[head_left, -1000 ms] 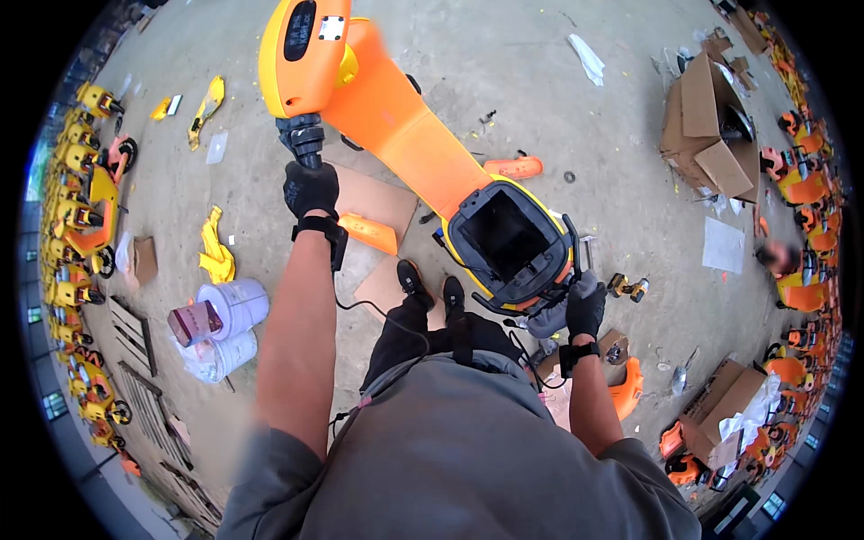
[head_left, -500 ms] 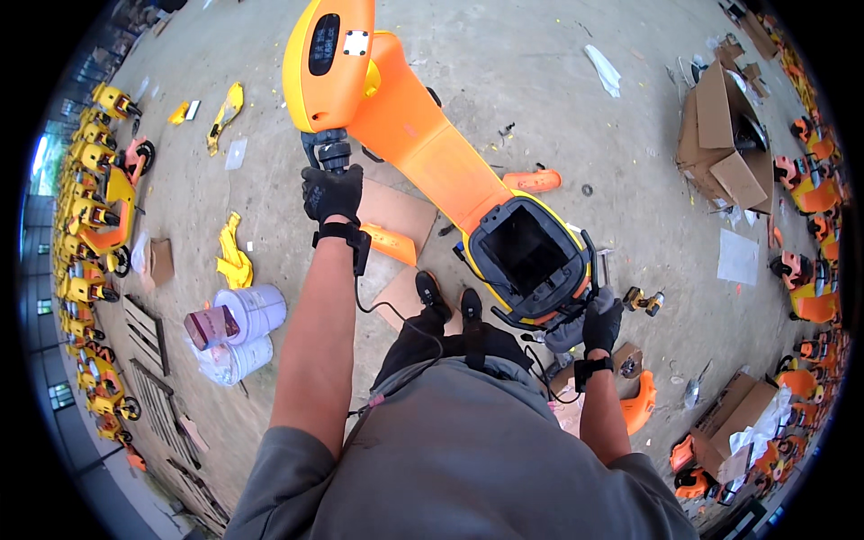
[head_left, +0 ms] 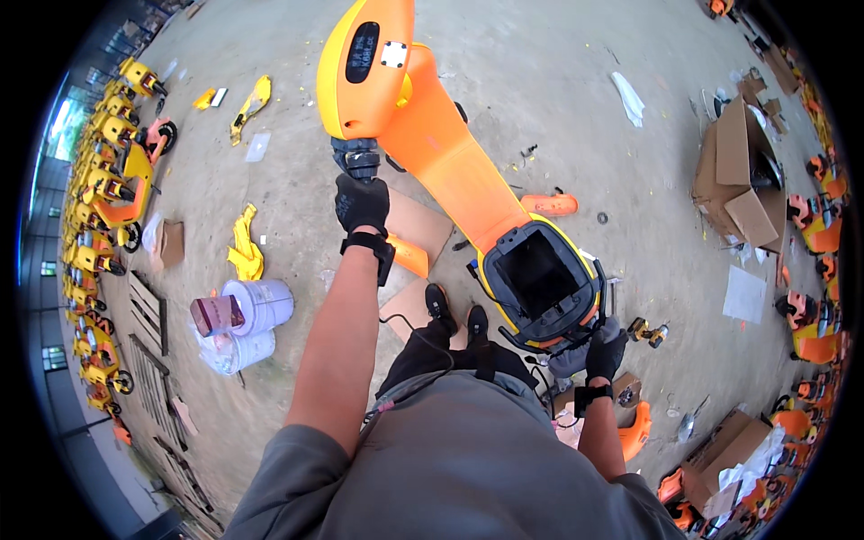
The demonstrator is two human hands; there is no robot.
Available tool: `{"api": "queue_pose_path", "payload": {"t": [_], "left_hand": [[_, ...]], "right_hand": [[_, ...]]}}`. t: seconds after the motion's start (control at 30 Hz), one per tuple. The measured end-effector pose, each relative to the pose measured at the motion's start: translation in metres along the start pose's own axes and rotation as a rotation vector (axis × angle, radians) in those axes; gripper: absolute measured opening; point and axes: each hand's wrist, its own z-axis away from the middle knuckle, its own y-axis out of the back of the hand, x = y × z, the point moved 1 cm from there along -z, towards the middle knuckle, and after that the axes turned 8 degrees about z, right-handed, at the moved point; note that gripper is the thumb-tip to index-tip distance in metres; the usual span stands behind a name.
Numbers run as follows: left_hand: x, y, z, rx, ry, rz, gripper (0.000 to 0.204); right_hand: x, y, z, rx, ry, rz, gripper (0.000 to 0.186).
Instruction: The person uses a wrench and a socket wrench to tighten and loosen bolts on the rear wheel assembly of an electric scooter. They alternate between using the tools and rotating the wheel by hand.
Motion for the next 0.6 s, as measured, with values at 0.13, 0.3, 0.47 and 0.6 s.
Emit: {"api": "queue_pose_path", "payload": {"t": [0.13, 0.3, 0.47, 0.6], "left_hand": [[0.012, 0.008, 0.007, 0.099, -0.022, -0.145, 0.060], [0.003, 0.003, 0.018, 0.201, -0.159, -0.186, 0.084], [-0.005, 0.004, 0.013, 0.241, -0.266, -0.188, 0.069], [0.002, 0.007, 0.011, 0.172, -0.240, -0.094, 0.066]], "right_hand": [[-0.002, 0.022, -0.012, -0.186, -0.046, 0.130, 0.061], [-0.064, 0.069, -0.070, 0.061, 0.302, 0.134, 0.062], [-0.315, 0.111, -0.128, 0.128, 0.817, -0.268, 0.055], [-0.482, 0.104, -0.179, 0.505, 1.337, 0.011, 0.067]]}}
